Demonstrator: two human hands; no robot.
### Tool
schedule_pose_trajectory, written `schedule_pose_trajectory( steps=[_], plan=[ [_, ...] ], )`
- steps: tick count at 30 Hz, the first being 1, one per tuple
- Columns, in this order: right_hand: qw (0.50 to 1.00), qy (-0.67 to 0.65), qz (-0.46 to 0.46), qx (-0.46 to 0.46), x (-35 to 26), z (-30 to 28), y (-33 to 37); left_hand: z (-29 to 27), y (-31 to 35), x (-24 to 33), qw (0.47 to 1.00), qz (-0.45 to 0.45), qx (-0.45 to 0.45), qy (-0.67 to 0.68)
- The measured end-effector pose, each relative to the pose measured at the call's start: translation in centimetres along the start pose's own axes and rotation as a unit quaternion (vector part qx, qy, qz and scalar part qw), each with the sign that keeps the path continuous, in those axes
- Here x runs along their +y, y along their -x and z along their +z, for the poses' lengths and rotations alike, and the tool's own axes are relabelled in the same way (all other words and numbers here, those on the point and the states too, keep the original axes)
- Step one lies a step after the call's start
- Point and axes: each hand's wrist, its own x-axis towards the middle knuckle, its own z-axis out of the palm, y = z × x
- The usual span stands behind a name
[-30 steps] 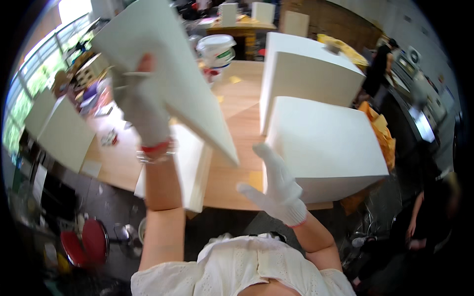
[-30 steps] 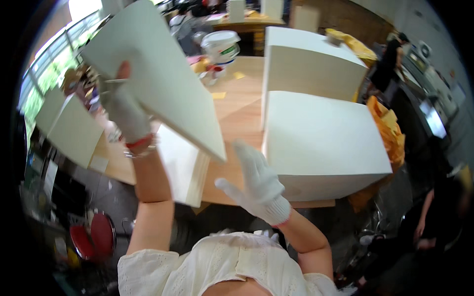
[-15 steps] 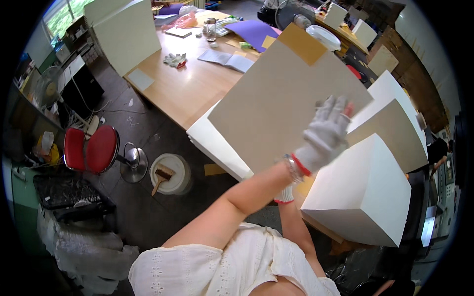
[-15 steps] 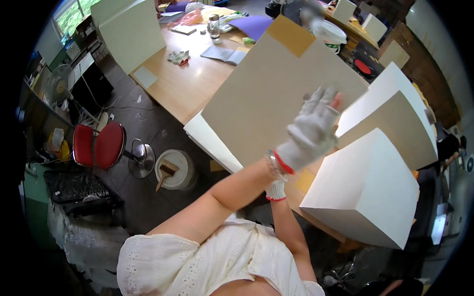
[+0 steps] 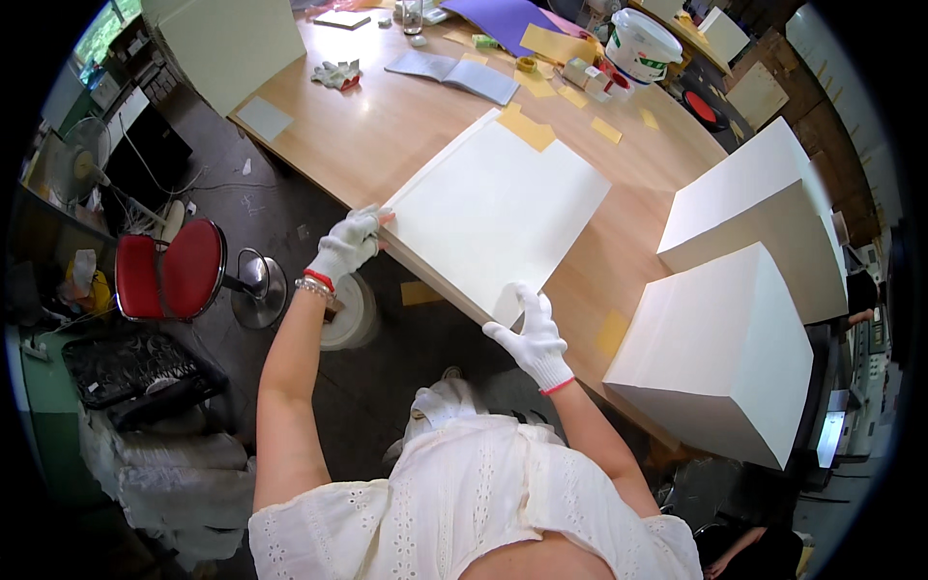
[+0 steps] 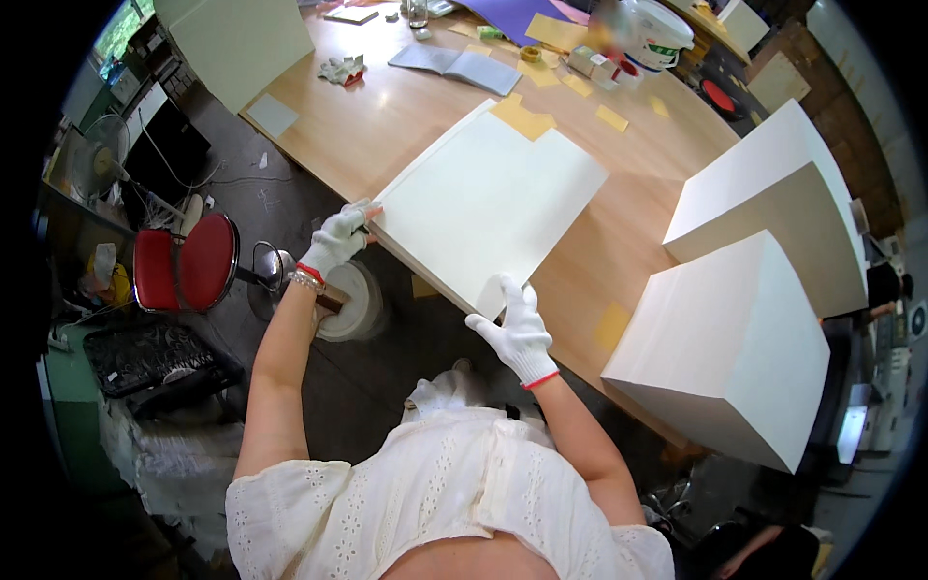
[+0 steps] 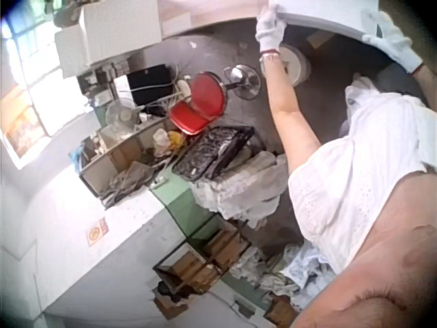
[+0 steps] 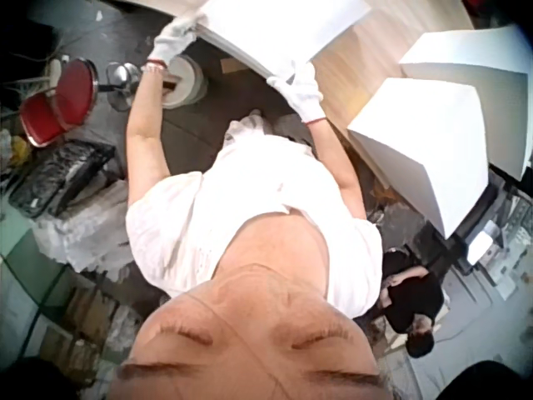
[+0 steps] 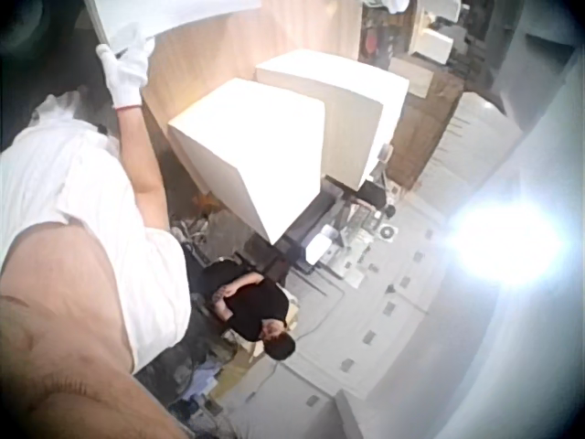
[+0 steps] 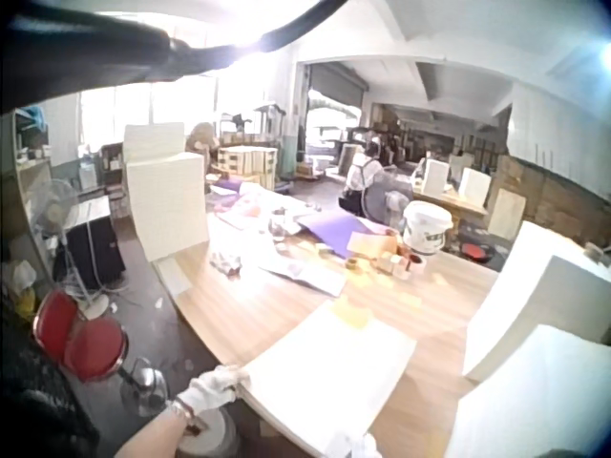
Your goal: The person repeatedly picks up white rectangular paper sheets from a table and stacks them into a growing pile. The person wears white gloves and handles the paper by hand, occasionally adjusting the stack's alignment. The task involves repetitive lifting and placing of the sheets in a workshop environment.
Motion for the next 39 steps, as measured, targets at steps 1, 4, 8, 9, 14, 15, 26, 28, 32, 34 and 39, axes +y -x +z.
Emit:
schedule_pose_trajectory(
  steps=[1, 4, 8, 9, 14, 15, 26, 28, 32, 34, 39],
  plan=[
    [0.998, 0.048, -0.004, -0.028, -1.0, -0.1, 0.4, 0.9, 0.1, -0.8, 0.998, -0.025, 0.036, 0.050],
    [0.997, 0.079, 0.014, 0.001, -0.4, 1.2, 0.2, 1.5, -0.5, -0.7, 0.987, -0.065, 0.067, 0.133],
    [0.997, 0.062, -0.019, 0.032, 0.6, 2.1, 0.1, 1.0, -1.0, -1.1, 0.987, -0.004, 0.084, 0.136],
    [0.997, 0.061, -0.019, 0.031, 0.7, 2.3, 0.1, 0.7, -1.2, -0.9, 0.985, -0.008, 0.075, 0.156],
    [0.997, 0.044, -0.041, 0.043, 1.0, 2.6, 0.1, 0.4, -1.6, -2.1, 0.967, -0.071, -0.003, 0.246],
    [0.997, 0.045, -0.036, 0.043, 1.0, 2.7, 0.2, 0.3, -1.7, -2.1, 0.968, -0.067, -0.014, 0.241],
    [0.996, 0.025, -0.072, 0.036, 0.5, -0.4, 2.0, -0.3, -6.0, 0.0, 0.996, -0.003, -0.089, -0.003],
    [0.994, -0.045, -0.068, 0.077, 2.0, -1.3, 4.1, 0.4, -11.2, 6.8, 0.971, 0.005, -0.176, -0.159],
    [0.986, -0.098, -0.063, 0.116, 4.2, -3.7, 8.1, 4.7, -19.8, 8.7, 0.961, 0.056, -0.183, -0.197],
    [0.988, -0.068, 0.000, 0.136, 5.6, -4.7, 10.6, 7.0, -25.3, 9.3, 0.958, -0.007, -0.176, -0.226],
    [0.970, -0.070, 0.148, 0.180, 7.9, -5.4, 15.8, 10.0, -35.1, 8.5, 0.958, -0.111, -0.189, -0.183]
  ],
)
